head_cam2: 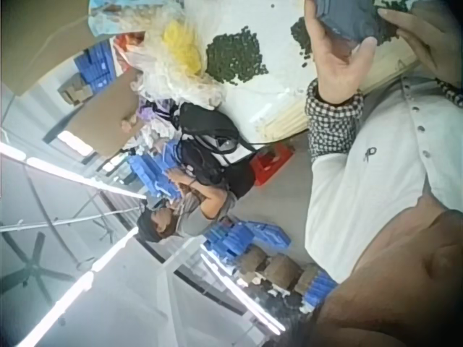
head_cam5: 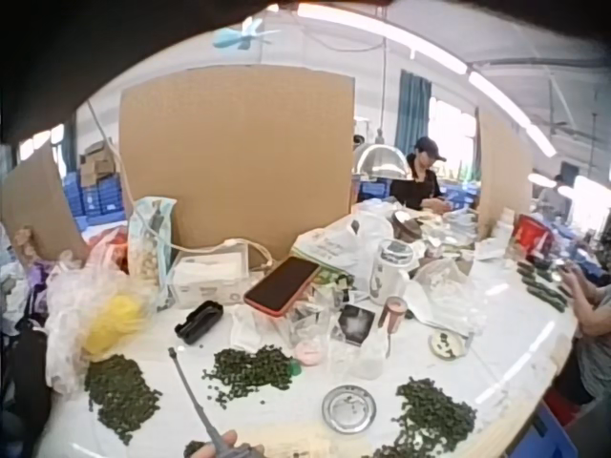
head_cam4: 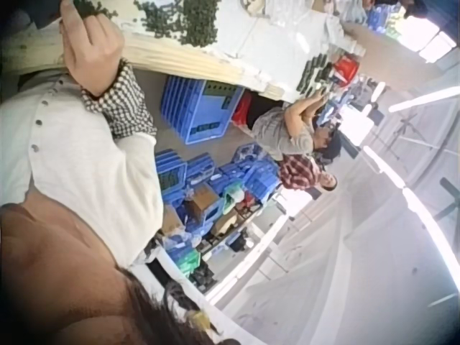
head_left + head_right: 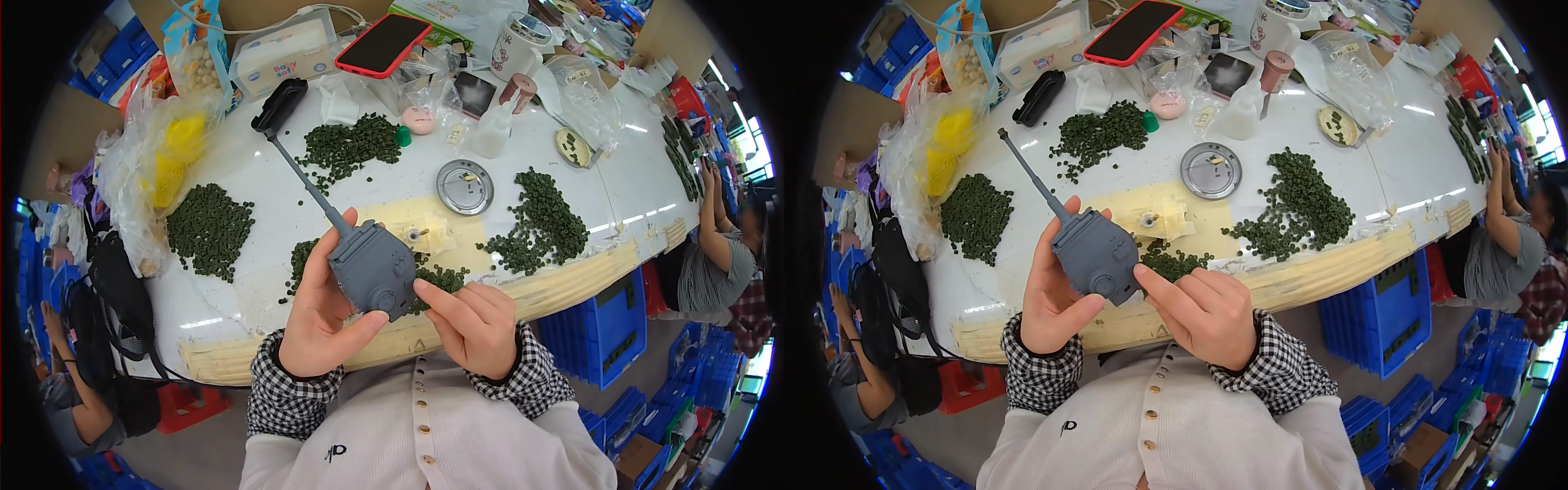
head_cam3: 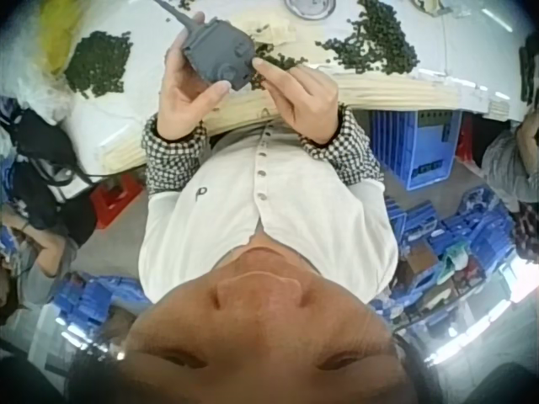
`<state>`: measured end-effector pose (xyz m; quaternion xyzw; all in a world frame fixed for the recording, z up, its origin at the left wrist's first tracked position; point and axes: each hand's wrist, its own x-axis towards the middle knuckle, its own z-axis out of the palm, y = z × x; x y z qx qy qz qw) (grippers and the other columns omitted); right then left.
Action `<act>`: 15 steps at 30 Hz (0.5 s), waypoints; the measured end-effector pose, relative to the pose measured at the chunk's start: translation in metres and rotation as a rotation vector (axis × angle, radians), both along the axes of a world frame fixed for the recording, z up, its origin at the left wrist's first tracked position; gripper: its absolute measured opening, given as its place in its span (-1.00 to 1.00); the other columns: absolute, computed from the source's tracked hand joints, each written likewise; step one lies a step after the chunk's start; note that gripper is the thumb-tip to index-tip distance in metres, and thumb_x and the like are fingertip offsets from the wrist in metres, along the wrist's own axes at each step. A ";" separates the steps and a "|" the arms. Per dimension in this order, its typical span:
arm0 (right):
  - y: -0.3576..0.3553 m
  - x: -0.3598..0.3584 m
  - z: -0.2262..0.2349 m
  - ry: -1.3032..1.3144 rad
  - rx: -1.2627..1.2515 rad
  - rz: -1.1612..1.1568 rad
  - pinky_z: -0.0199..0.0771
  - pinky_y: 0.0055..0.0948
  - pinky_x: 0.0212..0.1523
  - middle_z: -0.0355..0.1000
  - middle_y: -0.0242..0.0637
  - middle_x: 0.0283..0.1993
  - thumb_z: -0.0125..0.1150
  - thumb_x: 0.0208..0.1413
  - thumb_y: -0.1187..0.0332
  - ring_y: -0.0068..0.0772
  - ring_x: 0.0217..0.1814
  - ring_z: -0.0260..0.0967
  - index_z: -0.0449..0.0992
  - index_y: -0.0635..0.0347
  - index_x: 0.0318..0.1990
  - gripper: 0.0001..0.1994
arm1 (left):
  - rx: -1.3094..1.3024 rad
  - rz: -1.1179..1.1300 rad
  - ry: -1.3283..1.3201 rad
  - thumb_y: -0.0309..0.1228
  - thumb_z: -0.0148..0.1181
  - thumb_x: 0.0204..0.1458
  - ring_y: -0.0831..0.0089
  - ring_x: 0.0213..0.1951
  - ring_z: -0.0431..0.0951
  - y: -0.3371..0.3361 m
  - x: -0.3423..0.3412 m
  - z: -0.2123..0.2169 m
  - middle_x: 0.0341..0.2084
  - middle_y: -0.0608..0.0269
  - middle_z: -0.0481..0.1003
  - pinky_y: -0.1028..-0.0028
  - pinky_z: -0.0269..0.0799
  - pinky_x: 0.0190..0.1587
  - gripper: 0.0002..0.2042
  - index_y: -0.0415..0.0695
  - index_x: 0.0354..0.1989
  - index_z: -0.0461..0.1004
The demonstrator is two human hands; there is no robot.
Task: The recorder is decorating a toy tank and its base with small green materials using tweezers.
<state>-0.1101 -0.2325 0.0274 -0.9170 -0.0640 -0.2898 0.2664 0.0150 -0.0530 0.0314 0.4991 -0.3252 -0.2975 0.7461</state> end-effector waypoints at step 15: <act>0.002 0.004 0.004 0.017 -0.013 -0.022 0.24 -0.44 -0.60 0.19 -0.45 -0.63 0.36 -0.05 0.43 -0.46 -0.63 0.17 0.54 0.15 0.09 -0.54 | 0.023 -0.016 0.010 -0.71 0.21 -0.02 0.25 0.40 0.04 0.000 -0.001 0.000 0.45 0.09 -0.18 0.23 0.23 0.30 -0.11 -0.20 0.44 -0.22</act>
